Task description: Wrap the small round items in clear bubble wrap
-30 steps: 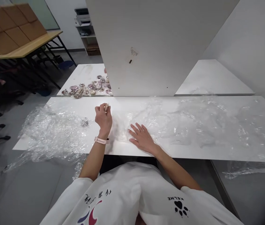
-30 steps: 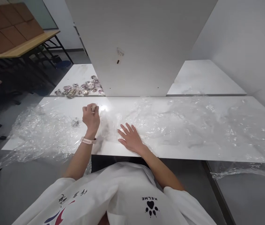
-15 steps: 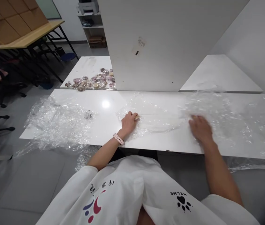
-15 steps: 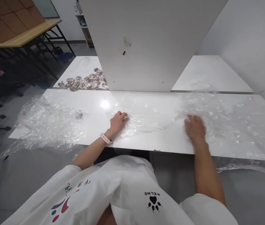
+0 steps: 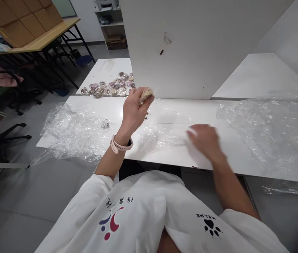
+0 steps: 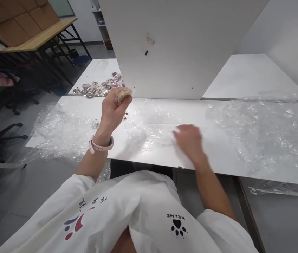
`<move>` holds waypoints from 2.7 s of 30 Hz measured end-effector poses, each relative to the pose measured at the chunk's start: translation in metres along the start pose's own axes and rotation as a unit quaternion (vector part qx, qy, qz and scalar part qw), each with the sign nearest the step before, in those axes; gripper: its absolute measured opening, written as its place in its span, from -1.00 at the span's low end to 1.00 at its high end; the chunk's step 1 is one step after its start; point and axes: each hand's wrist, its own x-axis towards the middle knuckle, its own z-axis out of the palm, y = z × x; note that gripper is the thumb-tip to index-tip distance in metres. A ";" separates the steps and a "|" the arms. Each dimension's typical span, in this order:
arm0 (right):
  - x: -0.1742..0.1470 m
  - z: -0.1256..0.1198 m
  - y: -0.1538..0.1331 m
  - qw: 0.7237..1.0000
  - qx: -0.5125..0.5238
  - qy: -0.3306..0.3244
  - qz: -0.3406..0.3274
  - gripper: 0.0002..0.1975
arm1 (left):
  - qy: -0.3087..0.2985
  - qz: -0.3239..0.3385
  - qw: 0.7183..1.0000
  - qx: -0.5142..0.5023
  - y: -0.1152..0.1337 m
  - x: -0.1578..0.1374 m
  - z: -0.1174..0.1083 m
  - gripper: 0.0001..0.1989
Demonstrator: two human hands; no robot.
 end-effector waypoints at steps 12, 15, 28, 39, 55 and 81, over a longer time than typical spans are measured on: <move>-0.016 0.070 -0.200 0.888 0.219 -0.094 -0.392 -0.59 | -0.051 -0.010 0.994 0.095 0.007 -0.054 -0.006 -0.77; -0.025 0.078 -0.133 0.941 0.151 -0.094 -0.287 -0.56 | -0.144 -0.038 0.976 0.160 -0.021 -0.089 0.016 -0.81; -0.016 0.059 0.032 0.996 -0.007 -0.062 -0.064 -0.49 | -0.238 0.048 0.959 0.143 -0.026 -0.058 0.122 -0.79; -0.026 0.056 0.021 0.986 0.126 -0.074 -0.080 -0.57 | -0.328 0.109 0.924 0.161 -0.043 -0.033 0.114 -0.78; -0.092 0.031 -0.045 0.981 0.171 0.038 -0.079 -0.74 | -0.315 0.030 0.945 0.082 -0.085 -0.138 0.016 -0.83; 0.031 0.047 -0.039 0.983 0.138 -0.014 -0.119 -0.55 | -0.224 0.085 0.961 0.139 -0.074 -0.073 0.057 -0.69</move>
